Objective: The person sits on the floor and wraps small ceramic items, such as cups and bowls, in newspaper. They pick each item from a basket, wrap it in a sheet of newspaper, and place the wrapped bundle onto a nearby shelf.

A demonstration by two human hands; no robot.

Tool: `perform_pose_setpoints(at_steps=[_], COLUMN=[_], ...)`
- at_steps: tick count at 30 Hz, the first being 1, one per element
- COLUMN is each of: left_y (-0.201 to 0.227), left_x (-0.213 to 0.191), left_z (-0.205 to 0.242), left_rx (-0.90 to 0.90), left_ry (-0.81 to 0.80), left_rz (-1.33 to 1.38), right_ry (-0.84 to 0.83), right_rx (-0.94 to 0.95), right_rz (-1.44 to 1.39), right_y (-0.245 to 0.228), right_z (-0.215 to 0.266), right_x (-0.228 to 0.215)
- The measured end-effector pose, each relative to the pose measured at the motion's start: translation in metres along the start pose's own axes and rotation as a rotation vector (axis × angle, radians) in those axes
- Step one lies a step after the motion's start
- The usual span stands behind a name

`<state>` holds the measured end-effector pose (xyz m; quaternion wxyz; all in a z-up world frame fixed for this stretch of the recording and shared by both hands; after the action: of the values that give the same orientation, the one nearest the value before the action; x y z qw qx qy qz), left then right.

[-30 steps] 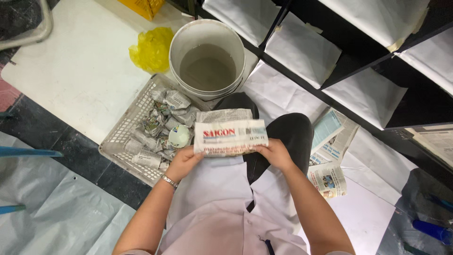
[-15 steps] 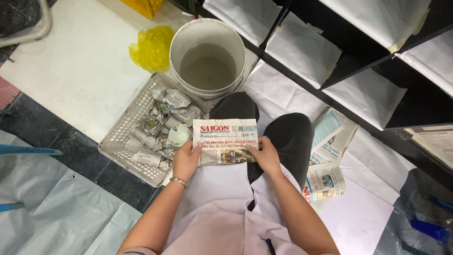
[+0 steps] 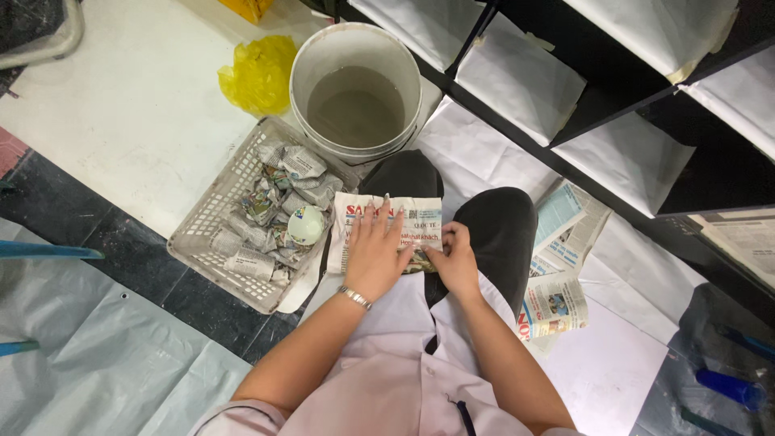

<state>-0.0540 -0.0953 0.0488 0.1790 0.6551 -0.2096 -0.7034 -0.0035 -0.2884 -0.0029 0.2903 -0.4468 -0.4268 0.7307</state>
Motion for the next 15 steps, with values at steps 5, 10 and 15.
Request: perform_pose_setpoints(at_steps=[5,10,15], left_y=[-0.003,-0.007,-0.008], left_x=[0.013,0.018,0.004], left_z=[-0.006,-0.004,-0.008], left_rx=[-0.115,-0.151,-0.253], left_ry=[-0.102,-0.168,-0.343], left_rz=[-0.04,-0.043,-0.052], right_ry=[0.014,-0.042,-0.083], right_rx=[0.092,0.181,0.031], right_rz=[-0.004,-0.091,-0.364], right_y=[-0.012,-0.003,0.007], right_z=[0.003,-0.008,-0.02], right_x=[-0.011,-0.011,-0.003])
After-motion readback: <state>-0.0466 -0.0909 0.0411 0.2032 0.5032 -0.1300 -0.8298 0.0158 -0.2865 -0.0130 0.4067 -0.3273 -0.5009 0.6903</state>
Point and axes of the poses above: each hand's wrist, its own z-axis away from the middle knuckle, its own x-axis out of the palm, y = z × x, the point moved 1 cm from there along -z, towards the middle knuckle, and after that the axes turned 11 degrees about -y, right-handed, at the moved point
